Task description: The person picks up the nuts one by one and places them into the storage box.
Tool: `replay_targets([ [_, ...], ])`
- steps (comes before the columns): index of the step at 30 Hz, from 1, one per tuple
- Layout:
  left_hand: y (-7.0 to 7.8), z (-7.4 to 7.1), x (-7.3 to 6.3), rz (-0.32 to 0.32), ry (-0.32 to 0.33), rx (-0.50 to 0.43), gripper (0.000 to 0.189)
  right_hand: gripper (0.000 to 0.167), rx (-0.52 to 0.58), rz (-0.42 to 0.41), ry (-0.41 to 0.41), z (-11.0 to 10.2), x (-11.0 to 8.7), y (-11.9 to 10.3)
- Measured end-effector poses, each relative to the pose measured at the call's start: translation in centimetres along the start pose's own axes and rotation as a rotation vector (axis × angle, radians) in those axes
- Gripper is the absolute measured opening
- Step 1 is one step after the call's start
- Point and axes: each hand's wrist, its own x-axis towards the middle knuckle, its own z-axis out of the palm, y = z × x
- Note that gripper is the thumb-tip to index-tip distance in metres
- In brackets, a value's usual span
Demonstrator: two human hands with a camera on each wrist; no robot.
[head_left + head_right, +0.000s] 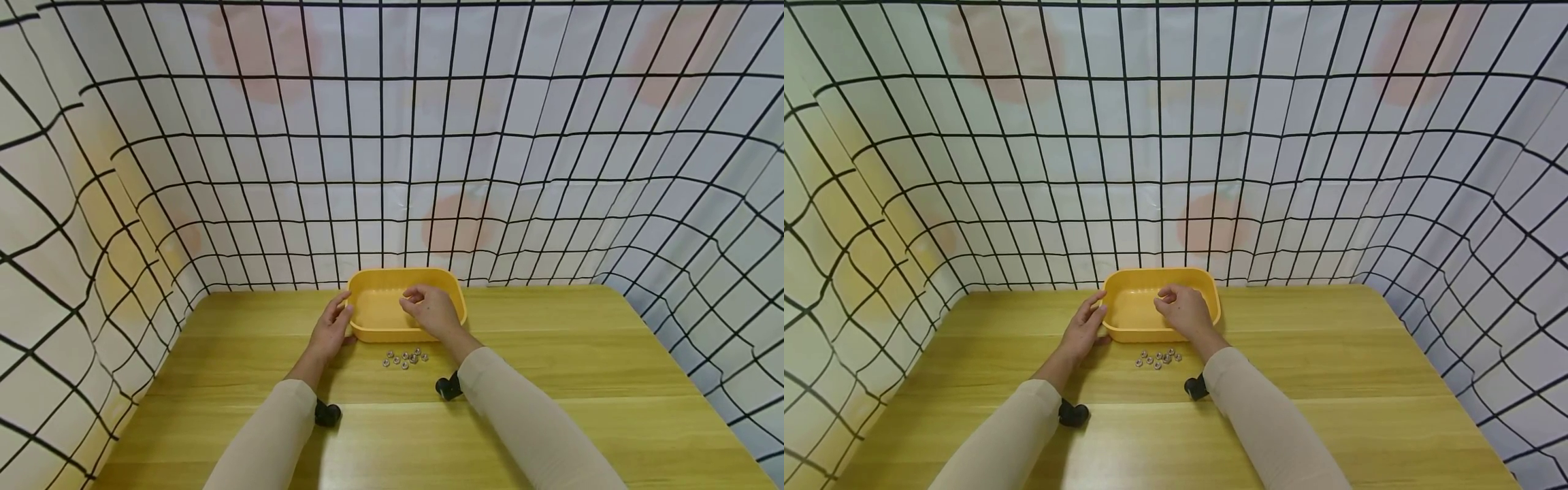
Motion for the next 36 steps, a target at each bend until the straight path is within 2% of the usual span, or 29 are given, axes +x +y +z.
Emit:
replay_targets([
  [25, -0.28, -0.04, 0.15, 0.011, -0.002, 0.001, 0.045, 0.023, 0.098, 0.060, 0.000, -0.25, 0.01, -0.11],
  [36, -0.08, 0.04, -0.02, 0.011, 0.008, 0.008, 0.045, 0.024, 0.252, 0.062, 0.003, -0.76, 0.29, -0.08],
])
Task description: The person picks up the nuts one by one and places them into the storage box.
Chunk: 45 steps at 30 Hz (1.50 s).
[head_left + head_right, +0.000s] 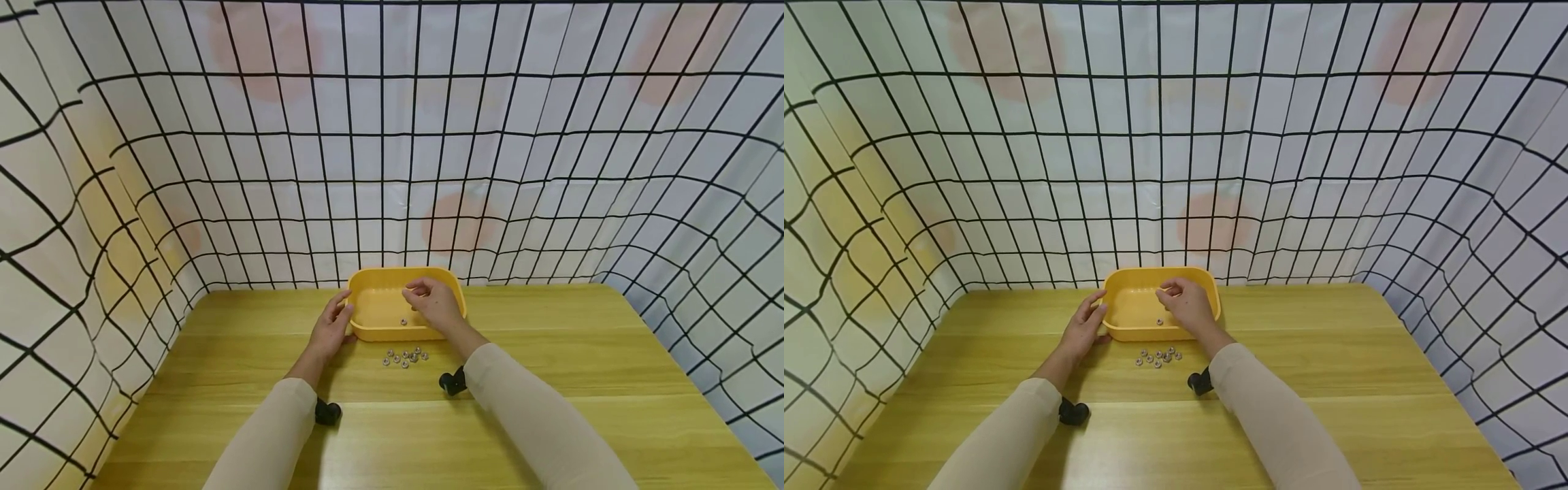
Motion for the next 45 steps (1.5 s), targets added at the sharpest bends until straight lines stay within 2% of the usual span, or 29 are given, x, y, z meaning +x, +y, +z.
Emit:
replay_targets([
  [8, 0.1, 0.2, -0.2, -0.005, 0.016, 0.002, 0.044, 0.024, 0.084, -0.012, -0.014, -0.6, -0.3, -0.3],
  [16, -0.2, 0.0, -0.1, -0.010, 0.017, 0.004, 0.045, 0.030, 0.119, -0.091, -0.035, -1.2, -0.8, -0.9],
  [21, -0.2, 0.0, -0.1, -0.013, 0.019, 0.007, 0.044, 0.034, 0.154, -0.101, -0.048, -1.6, -1.3, -1.3],
  [34, -0.1, 0.1, 0.1, -0.012, 0.015, 0.007, 0.045, 0.030, 0.158, -0.132, -0.072, -1.9, -4.1, -2.3],
  [38, 0.0, 0.1, 0.0, -0.010, 0.013, 0.009, 0.045, 0.031, 0.156, -0.123, -0.079, -1.9, -4.9, -2.1],
  [45, 0.1, 0.2, -0.1, -0.016, 0.009, 0.019, 0.048, 0.021, 0.167, -0.090, -0.077, -2.0, -6.4, -1.6],
])
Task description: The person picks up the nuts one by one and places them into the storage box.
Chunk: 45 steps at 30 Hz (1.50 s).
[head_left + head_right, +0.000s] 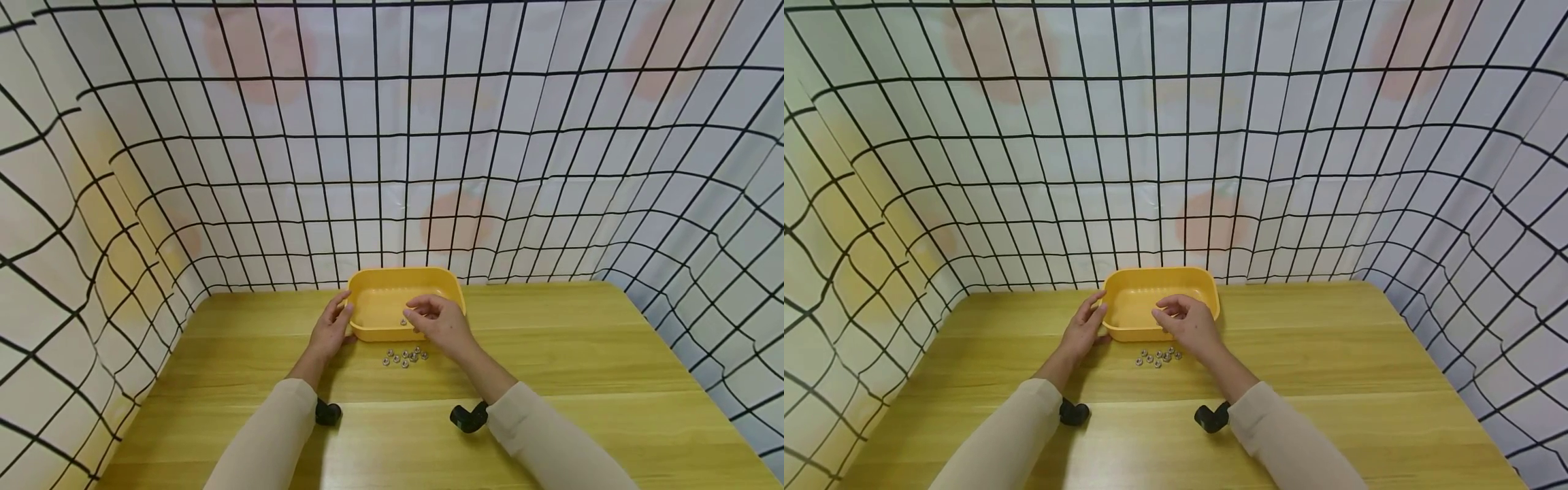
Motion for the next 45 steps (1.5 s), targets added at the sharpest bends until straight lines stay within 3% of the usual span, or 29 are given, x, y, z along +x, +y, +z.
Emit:
replay_targets([
  [6, 0.1, -0.1, 0.0, -0.013, -0.016, -0.011, 0.051, 0.019, -0.009, 0.034, 0.020, -0.1, -1.2, 1.3],
  [17, 0.0, -0.1, -0.2, 0.023, -0.002, 0.006, 0.046, 0.016, 0.003, 0.110, 0.015, -0.3, -2.6, 2.9],
  [26, -0.3, -0.1, 0.1, 0.027, -0.010, 0.004, 0.050, 0.021, 0.024, 0.172, -0.003, -0.8, -2.9, 4.8],
  [29, 0.6, -0.1, -0.4, 0.007, -0.016, 0.000, 0.051, 0.018, 0.021, 0.200, -0.014, -1.0, -2.9, 5.3],
  [33, 0.7, -0.2, -0.3, 0.002, -0.008, -0.005, 0.049, 0.015, -0.006, 0.217, -0.033, -1.3, -2.8, 5.6],
  [36, -0.2, -0.2, 0.2, 0.015, 0.006, -0.002, 0.048, 0.016, -0.019, 0.228, -0.060, -1.4, -3.0, 5.9],
  [45, -0.1, -0.1, 0.0, 0.017, 0.002, 0.009, 0.047, 0.013, -0.034, 0.252, -0.066, -1.3, -3.1, 6.9],
])
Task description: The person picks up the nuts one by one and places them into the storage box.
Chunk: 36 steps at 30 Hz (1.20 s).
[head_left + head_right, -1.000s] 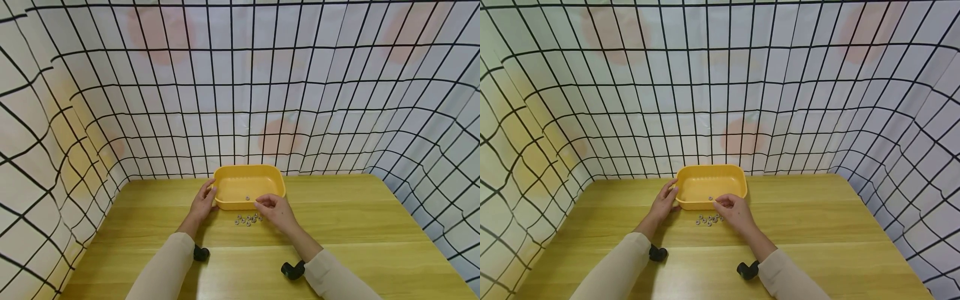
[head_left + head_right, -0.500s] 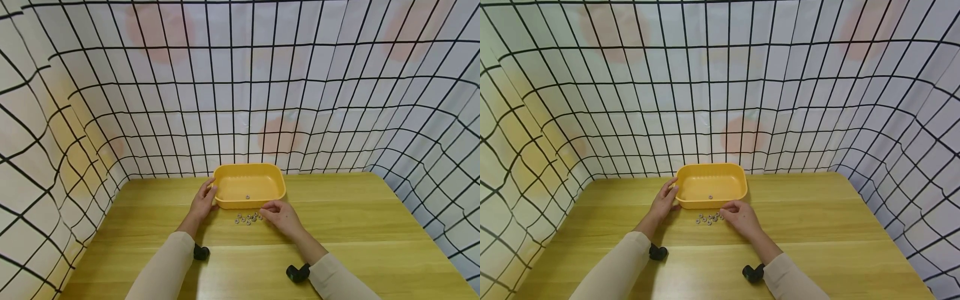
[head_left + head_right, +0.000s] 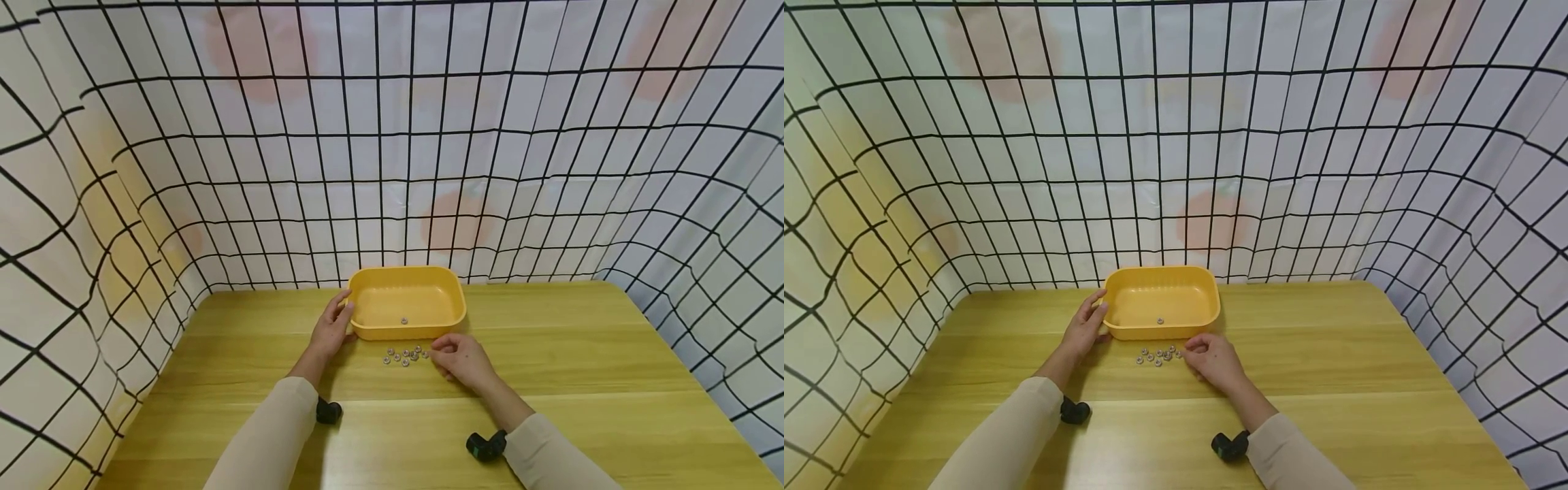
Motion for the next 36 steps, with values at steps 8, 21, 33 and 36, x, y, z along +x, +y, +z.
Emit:
replay_targets([
  [8, 0.0, 0.1, 0.0, 0.007, -0.007, 0.006, 0.048, 0.014, -0.079, -0.038, 0.016, 0.4, 0.0, 0.6],
  [21, -0.2, 0.1, 0.0, 0.008, -0.017, -0.002, 0.049, 0.009, -0.284, -0.075, 0.101, 1.2, 0.1, 0.7],
  [33, 0.2, 0.0, 0.0, 0.006, -0.005, 0.003, 0.047, 0.009, -0.407, -0.131, 0.142, 1.5, 0.2, 0.1],
  [36, 0.1, 0.1, 0.0, 0.002, -0.005, 0.006, 0.047, 0.010, -0.425, -0.129, 0.140, 1.6, 0.1, 0.2],
])
